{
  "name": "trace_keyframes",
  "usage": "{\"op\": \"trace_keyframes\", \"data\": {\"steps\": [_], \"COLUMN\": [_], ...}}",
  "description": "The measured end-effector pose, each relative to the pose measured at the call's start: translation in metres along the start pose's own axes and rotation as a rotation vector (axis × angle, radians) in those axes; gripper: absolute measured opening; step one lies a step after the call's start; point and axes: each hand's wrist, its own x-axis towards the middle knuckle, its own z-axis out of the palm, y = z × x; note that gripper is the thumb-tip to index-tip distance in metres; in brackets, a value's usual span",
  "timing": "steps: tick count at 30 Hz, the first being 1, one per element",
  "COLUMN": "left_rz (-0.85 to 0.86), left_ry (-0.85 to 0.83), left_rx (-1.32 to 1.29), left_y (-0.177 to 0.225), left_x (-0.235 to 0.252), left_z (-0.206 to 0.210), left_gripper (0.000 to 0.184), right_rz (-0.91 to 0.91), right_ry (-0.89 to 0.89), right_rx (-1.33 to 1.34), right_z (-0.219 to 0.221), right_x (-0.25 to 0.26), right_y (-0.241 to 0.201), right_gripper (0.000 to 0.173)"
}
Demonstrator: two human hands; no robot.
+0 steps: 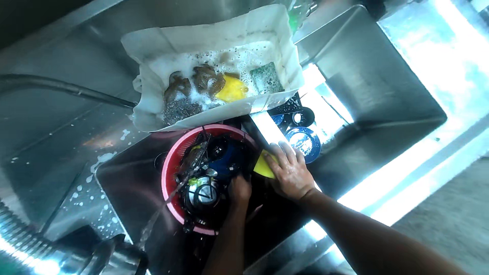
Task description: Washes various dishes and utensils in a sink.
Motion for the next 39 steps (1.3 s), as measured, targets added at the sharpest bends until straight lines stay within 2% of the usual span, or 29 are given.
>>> {"op": "trace_keyframes", "data": {"steps": [2, 6, 11, 14, 18, 21, 23, 25, 27, 31, 33, 36, 39], "left_rz": [-0.042, -0.058, -0.058, -0.031, 0.027, 0.038, 0.091, 0.094, 0.033, -0.084, -0.161, -0.173, -0.063], "left_ry": [-0.032, -0.044, -0.155, -0.271, -0.353, -0.283, -0.203, -0.063, 0.063, 0.132, 0.242, 0.389, 0.435], "left_rx": [0.056, 0.096, 0.230, 0.154, -0.014, -0.263, -0.515, -0.739, -0.861, -0.988, -0.966, -0.712, -0.556], "left_y": [0.010, 0.012, 0.011, -0.014, -0.066, -0.106, -0.116, -0.112, -0.096, -0.064, -0.052, -0.050, -0.036], "left_x": [0.003, 0.012, 0.008, 0.008, 0.000, -0.011, -0.015, -0.012, -0.003, 0.017, 0.031, 0.065, 0.091], "left_z": [0.004, -0.004, -0.023, -0.034, -0.055, -0.079, -0.093, -0.097, -0.094, -0.094, -0.098, -0.103, -0.117], "left_gripper": [0.047, 0.031, 0.033, 0.042, 0.046, 0.033, 0.022, 0.019, 0.025, 0.029, 0.033, 0.046, 0.036], "right_rz": [-0.004, -0.005, -0.006, -0.005, -0.014, -0.017, -0.016, -0.013, -0.014, -0.017, -0.016, -0.004, -0.007], "right_ry": [-0.001, -0.002, 0.004, 0.026, 0.028, 0.020, 0.011, 0.019, 0.024, 0.025, 0.028, -0.009, -0.015], "right_rx": [0.003, 0.019, -0.003, 0.009, 0.019, 0.013, 0.006, 0.005, 0.006, -0.011, -0.007, 0.004, -0.006], "right_z": [-0.001, 0.000, 0.000, 0.001, 0.002, 0.003, 0.001, 0.002, 0.003, 0.003, 0.003, 0.001, 0.001], "right_x": [0.000, 0.000, 0.000, 0.001, -0.001, 0.000, 0.001, 0.001, 0.000, 0.001, 0.000, -0.001, 0.001], "right_y": [0.000, 0.000, 0.001, 0.001, 0.002, 0.001, 0.001, 0.001, 0.001, 0.000, 0.001, 0.000, 0.001], "right_gripper": [0.065, 0.063, 0.063, 0.064, 0.063, 0.062, 0.064, 0.066, 0.066, 0.062, 0.062, 0.064, 0.064]}}
